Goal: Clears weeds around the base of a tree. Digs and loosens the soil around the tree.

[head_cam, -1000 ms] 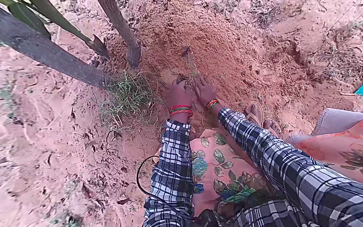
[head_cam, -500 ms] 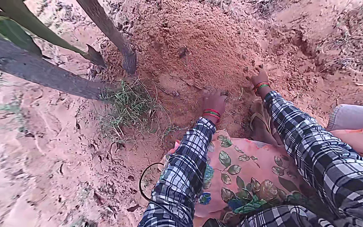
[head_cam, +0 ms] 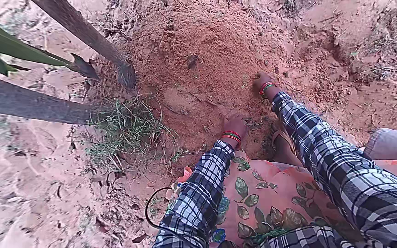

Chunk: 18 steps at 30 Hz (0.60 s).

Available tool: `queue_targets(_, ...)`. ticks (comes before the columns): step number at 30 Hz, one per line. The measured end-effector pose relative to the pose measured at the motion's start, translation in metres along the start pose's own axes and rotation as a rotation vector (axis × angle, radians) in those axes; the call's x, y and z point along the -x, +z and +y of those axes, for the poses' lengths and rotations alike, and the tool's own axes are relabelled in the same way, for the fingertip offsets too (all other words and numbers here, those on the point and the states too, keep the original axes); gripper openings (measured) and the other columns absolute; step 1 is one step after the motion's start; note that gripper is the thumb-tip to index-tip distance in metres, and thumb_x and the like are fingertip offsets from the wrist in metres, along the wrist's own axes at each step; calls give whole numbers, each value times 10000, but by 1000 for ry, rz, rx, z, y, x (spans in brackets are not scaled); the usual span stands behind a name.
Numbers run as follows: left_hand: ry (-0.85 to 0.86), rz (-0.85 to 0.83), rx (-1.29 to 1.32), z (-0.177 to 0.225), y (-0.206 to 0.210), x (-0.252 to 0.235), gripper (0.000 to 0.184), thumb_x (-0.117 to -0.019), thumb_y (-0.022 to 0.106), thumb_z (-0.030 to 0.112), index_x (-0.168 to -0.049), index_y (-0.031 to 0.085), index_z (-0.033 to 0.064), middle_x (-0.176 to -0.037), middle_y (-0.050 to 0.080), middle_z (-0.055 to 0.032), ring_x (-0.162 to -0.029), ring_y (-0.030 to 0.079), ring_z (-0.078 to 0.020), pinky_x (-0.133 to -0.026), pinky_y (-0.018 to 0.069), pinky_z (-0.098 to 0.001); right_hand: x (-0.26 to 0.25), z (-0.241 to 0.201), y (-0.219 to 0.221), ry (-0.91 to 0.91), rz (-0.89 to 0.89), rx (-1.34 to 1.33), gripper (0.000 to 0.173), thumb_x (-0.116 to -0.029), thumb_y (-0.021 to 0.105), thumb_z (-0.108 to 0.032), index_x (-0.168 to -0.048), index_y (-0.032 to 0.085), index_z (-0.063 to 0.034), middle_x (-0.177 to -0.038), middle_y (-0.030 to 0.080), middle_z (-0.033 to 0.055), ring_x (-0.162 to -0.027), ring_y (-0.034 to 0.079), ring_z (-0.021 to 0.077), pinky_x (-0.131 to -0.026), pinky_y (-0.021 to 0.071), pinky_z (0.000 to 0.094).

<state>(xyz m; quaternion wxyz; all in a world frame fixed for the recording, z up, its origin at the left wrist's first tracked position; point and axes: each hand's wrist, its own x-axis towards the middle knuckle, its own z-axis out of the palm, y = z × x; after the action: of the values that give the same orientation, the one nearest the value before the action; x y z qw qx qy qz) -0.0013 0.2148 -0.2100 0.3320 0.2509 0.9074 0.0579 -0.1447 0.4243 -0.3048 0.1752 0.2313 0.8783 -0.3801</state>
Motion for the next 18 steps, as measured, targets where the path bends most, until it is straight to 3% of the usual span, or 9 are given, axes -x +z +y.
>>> queue_targets(2, 16, 68, 2, -1, 3, 7, 279, -999, 621, 105, -1255, 730, 85, -1503, 575, -65, -1476, 429, -301, -1200, 239, -663, 20, -15, -3, -97, 7, -94, 413, -957, 658, -93, -1356, 626, 8, -1323, 652, 255, -1256, 619, 395, -1081, 464, 578)
queue_targets(6, -41, -73, -10, 1, -5, 6, 339, -1046, 542, 154, -1356, 676, 114, -1594, 476, -38, -1537, 332, -252, -1223, 211, -626, 28, -23, -3, -58, 90, -506, 416, -966, 642, -51, -1376, 589, -6, -1281, 656, 208, -1100, 682, 290, -955, 568, 462)
queue_targets(9, -34, -103, -25, 1, -7, 6, 338, -1049, 546, 170, -1356, 670, 101, -1601, 465, -42, -1546, 312, -260, -1209, 224, -654, 41, -33, -5, -95, -38, -249, 470, -911, 614, -9, -1379, 620, -53, -1321, 650, 219, -1198, 640, 341, -1011, 511, 536)
queue_targets(11, -39, -123, -11, 0, -9, 6, 348, -1045, 549, 165, -1367, 663, 100, -1597, 471, -43, -1542, 321, -259, -1206, 232, -650, 43, -37, -3, -217, -163, 58, 554, -906, 685, -45, -1448, 573, -57, -1385, 613, 261, -1309, 574, 427, -1091, 435, 635)
queue_targets(13, -49, -127, 20, -1, -12, 8, 356, -1048, 533, 165, -1377, 653, 96, -1592, 477, -48, -1526, 353, -259, -1203, 255, -634, 37, -33, 1, -296, -158, 169, 403, -986, 648, -140, -1353, 613, 24, -1307, 638, 301, -1262, 594, 464, -1071, 434, 654)
queue_targets(15, -68, -54, 113, -2, -20, 10, 356, -1081, 477, 174, -1382, 646, 86, -1601, 467, -41, -1495, 408, -259, -1189, 287, -611, 37, -37, -6, -291, -130, 127, 396, -1099, 472, -207, -1328, 600, 90, -1306, 630, 322, -1269, 594, 455, -1102, 416, 611)
queue_targets(16, -80, 22, 158, -2, -25, 12, 354, -1089, 459, 178, -1371, 654, 88, -1604, 466, -28, -1478, 433, -261, -1176, 312, -604, 37, -40, -13, -313, -103, 79, 424, -1116, 424, -228, -1312, 599, 105, -1265, 644, 321, -1215, 625, 441, -1075, 442, 594)
queue_targets(17, -91, 125, 191, -3, -32, 15, 347, -1085, 463, 170, -1351, 673, 95, -1593, 481, -23, -1453, 467, -265, -1160, 342, -599, 43, -47, -22, -359, -81, 9, 428, -1128, 394, -247, -1224, 611, 110, -1129, 662, 289, -1047, 665, 387, -966, 499, 547)
queue_targets(18, -101, 234, 207, -4, -41, 18, 340, -1083, 465, 167, -1330, 689, 101, -1575, 500, -39, -1425, 496, -280, -1144, 362, -594, 52, -55, -30, -420, -77, -92, 433, -1137, 367, -272, -1122, 611, 85, -959, 636, 198, -827, 640, 269, -808, 534, 447)
